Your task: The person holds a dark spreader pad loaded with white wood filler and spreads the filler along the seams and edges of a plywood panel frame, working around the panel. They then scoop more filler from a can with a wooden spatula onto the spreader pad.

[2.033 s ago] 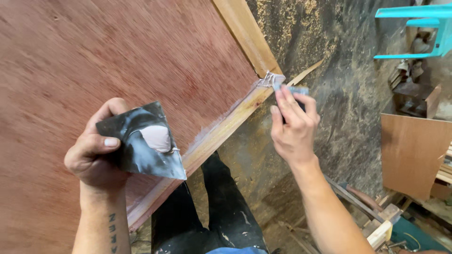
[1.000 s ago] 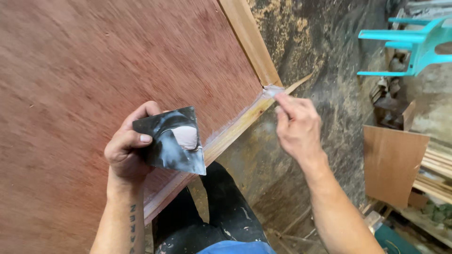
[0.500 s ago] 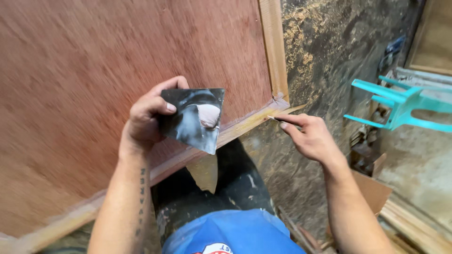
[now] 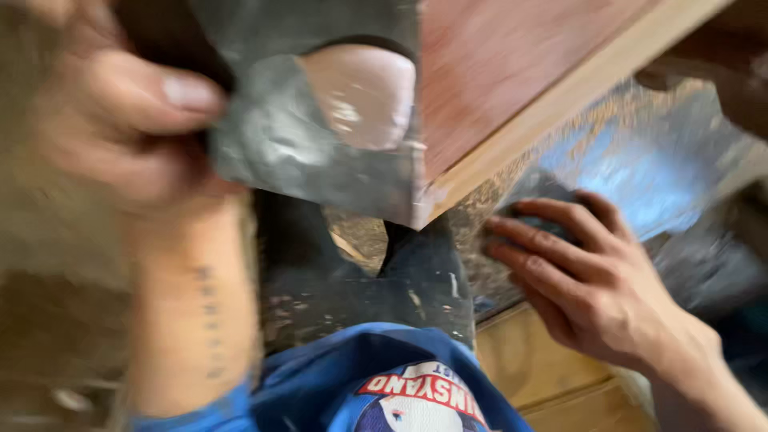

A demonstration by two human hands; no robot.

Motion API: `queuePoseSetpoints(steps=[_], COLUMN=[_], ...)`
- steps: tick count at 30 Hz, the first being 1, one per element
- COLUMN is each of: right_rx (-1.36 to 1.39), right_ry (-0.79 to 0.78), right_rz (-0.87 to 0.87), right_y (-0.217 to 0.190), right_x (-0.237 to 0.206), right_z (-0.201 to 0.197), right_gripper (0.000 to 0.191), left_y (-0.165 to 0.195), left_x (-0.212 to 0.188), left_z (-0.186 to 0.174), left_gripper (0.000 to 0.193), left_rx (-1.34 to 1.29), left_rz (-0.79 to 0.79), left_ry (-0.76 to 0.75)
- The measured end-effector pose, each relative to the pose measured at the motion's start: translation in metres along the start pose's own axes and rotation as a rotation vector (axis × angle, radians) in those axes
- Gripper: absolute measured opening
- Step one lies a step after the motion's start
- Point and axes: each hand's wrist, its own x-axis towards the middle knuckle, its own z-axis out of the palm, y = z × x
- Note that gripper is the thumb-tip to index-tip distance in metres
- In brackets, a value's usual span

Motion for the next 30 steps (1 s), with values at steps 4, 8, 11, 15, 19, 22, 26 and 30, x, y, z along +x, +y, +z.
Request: queuePoseSetpoints(steps=[4, 8, 11, 15, 19, 22, 26, 30], right_rx=[-0.337, -0.521, -0.622, -0.728, -0.757, -0.736, -0.729, -0.709], right_ry=[-0.094, -0.107, -0.054, -0.08, -0.087, -0.008, 0.063, 0.046], right_rz=[-0.247, -0.397, -0.476, -0.455, -0.396, -0.372, -0.344, -0.332], right_y=[0.007, 0.015, 0.025, 0.004, -0.027, -0.029, -0.017, -0.01], right_x=[0.012, 0.018, 0.022, 0.014, 0.006, 0.015, 0.023, 0.021], right_z=[0.03, 0.059, 0.069, 0.078, 0.071, 0.061, 0.064, 0.071], right_gripper=[0.034, 0.029, 0.027, 0.027, 0.028, 0.029, 0.03, 0.031], left_y=[-0.068, -0.1, -0.122, -0.127, -0.127, -0.132, -0.152, -0.179], left_x=[-0.097, -0.166, -0.2, -0.257, -0.293, -0.291, -0.284, -0.282], left_z=[-0.039, -0.079, -0.117, -0.156, -0.16, -0.155, -0.159, -0.16], left_gripper=[0.047, 0.05, 0.052, 0.043, 0.051, 0.053, 0.052, 0.052], left_rx=[-0.251, -0.387, -0.437, -0.542, -0.64, -0.694, -0.702, -0.763], left_rz=[0.191, 0.278, 0.285, 0.411, 0.476, 0.481, 0.507, 0.499], left_ry=[0.176, 0.298, 0.373, 0.314, 0.333, 0.266, 0.307, 0.322])
